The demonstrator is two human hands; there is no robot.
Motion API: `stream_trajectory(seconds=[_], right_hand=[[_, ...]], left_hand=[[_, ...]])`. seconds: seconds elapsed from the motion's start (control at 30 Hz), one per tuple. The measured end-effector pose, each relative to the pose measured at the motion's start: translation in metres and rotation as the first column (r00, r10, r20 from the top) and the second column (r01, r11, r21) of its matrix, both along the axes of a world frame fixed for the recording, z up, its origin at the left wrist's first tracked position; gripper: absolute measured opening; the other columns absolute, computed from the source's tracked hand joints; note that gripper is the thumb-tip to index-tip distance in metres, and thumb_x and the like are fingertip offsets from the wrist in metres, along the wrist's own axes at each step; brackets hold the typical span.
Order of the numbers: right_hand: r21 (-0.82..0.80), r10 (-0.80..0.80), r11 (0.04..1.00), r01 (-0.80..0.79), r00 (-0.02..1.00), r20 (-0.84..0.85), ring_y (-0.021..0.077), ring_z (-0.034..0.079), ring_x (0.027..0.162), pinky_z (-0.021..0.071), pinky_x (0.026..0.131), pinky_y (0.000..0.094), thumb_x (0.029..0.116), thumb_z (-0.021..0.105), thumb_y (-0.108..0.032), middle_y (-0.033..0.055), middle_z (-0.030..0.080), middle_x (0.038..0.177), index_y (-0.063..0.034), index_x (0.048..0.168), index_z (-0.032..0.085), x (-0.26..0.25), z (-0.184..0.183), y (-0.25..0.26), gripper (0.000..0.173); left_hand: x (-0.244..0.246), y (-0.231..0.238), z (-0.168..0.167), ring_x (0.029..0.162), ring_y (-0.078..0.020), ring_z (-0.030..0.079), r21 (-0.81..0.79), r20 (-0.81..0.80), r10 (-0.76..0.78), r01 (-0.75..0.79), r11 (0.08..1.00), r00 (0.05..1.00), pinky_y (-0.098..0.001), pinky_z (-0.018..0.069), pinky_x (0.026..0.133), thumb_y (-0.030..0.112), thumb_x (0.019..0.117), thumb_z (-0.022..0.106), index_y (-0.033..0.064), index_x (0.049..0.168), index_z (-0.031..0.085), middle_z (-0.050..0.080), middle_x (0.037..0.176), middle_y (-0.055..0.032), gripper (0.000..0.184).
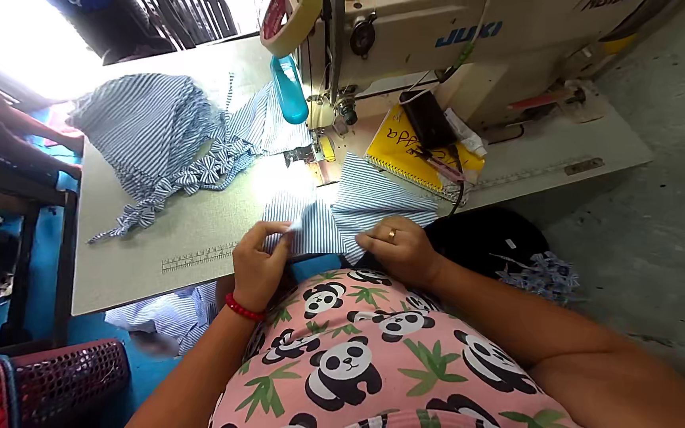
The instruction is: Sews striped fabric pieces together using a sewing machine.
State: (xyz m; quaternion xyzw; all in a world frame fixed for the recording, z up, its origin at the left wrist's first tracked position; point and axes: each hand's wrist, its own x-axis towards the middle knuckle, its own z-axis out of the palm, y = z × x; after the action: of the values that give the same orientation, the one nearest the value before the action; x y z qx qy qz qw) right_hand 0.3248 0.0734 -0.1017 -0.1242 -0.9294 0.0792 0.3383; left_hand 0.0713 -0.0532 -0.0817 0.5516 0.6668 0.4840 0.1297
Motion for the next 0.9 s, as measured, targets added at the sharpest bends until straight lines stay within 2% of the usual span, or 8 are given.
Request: stream_trajectory(seconds=[0.1,0.23,0.3,0.47,0.57,0.67,0.83,0.9], right_hand=[[-0.212,0.182,0.965,-0.152,0.975,0.126,0.0221,0.070,0.089,0.0534,0.084,0.0425,0.0982,0.057,-0.011,0.0044,0.074,0.089,-0.0126,0.098,0.078,-0.003,0.054,-0.005,0.021],[-0.476,0.563,0.696,-0.538,0.820,-0.105,0.0137,0.063,0.095,0.0485,0.087,0.0295,0.1003,0.055,-0.008,0.0051,0.070,0.092,-0.0067,0.104,0.075,-0.012,0.120,-0.012,0.020],[-0.445,0.506,0.705,-0.552,0.832,-0.229,0.0098,0.059,0.107,0.0490,0.094,0.0240,0.0994,0.061,-0.012,0.0048,0.067,0.105,-0.0089,0.100,0.077,-0.026,0.130,-0.012,0.017],[-0.397,0.279,0.815,-0.422,0.887,-0.369,0.0263,0.051,0.135,0.0428,0.113,0.0406,0.0915,0.068,-0.014,0.0181,0.062,0.133,-0.0055,0.087,0.074,-0.070,0.125,0.000,0.011],[-0.424,0.259,0.808,-0.409,0.893,-0.368,0.0208,0.064,0.116,0.0515,0.102,0.0358,0.0948,0.065,-0.013,0.0140,0.071,0.110,-0.0009,0.088,0.070,-0.079,0.127,0.000,0.015],[-0.458,0.208,0.801,-0.385,0.897,-0.391,0.0111,0.063,0.091,0.0532,0.080,0.0246,0.0955,0.064,-0.010,0.0072,0.065,0.089,0.0001,0.089,0.069,-0.085,0.128,-0.003,0.013],[-0.454,0.192,0.809,-0.372,0.899,-0.394,0.0090,0.062,0.087,0.0523,0.077,0.0220,0.0949,0.067,-0.011,0.0051,0.064,0.088,-0.0023,0.086,0.069,-0.086,0.127,-0.007,0.012],[-0.418,0.206,0.833,-0.362,0.905,-0.372,0.0089,0.061,0.086,0.0516,0.075,0.0217,0.0935,0.067,-0.011,0.0051,0.064,0.089,-0.0027,0.087,0.070,-0.084,0.127,-0.008,0.011]], left_hand=[[-0.006,0.010,0.021,0.079,0.0002,0.061,0.027,0.150,0.035,-0.039,0.999,0.988,-0.0208,0.0544,0.075,0.010,0.0938,0.071,0.0014,0.103,0.056,0.061,0.088,0.0015,0.019],[-0.012,0.017,0.052,0.095,0.0014,0.066,0.137,0.180,-0.044,0.019,0.990,0.983,-0.0202,0.0561,0.089,0.008,0.0993,0.064,-0.0003,0.119,0.062,0.068,0.106,0.0031,0.021],[-0.009,0.018,0.066,0.096,0.0021,0.066,0.192,0.181,-0.102,0.066,0.979,0.978,-0.0196,0.0562,0.089,0.007,0.1001,0.063,0.0006,0.116,0.064,0.068,0.106,0.0055,0.017],[0.009,0.010,0.097,0.087,0.0024,0.066,0.243,0.124,-0.277,0.242,0.939,0.953,-0.0182,0.0571,0.080,0.007,0.0997,0.062,0.0042,0.112,0.066,0.069,0.099,0.0068,0.013],[0.016,0.004,0.103,0.088,0.0038,0.066,0.270,0.165,-0.304,0.254,0.929,0.938,-0.0170,0.0571,0.080,0.006,0.0986,0.063,0.0099,0.113,0.066,0.070,0.100,0.0114,0.015],[0.022,0.000,0.102,0.090,0.0016,0.067,0.352,0.237,-0.271,0.177,0.919,0.933,-0.0183,0.0575,0.082,0.006,0.0997,0.062,0.0136,0.114,0.068,0.070,0.104,0.0116,0.017],[0.028,-0.003,0.108,0.103,-0.0008,0.063,0.271,0.161,-0.220,0.171,0.947,0.962,-0.0216,0.0545,0.089,0.046,0.1035,0.056,0.0145,0.123,0.067,0.067,0.112,0.0081,0.038],[0.027,0.000,0.115,0.106,-0.0057,0.064,0.251,0.026,-0.168,0.156,0.955,0.986,-0.0245,0.0532,0.092,0.032,0.0995,0.067,0.0047,0.123,0.067,0.068,0.115,-0.0004,0.035]])
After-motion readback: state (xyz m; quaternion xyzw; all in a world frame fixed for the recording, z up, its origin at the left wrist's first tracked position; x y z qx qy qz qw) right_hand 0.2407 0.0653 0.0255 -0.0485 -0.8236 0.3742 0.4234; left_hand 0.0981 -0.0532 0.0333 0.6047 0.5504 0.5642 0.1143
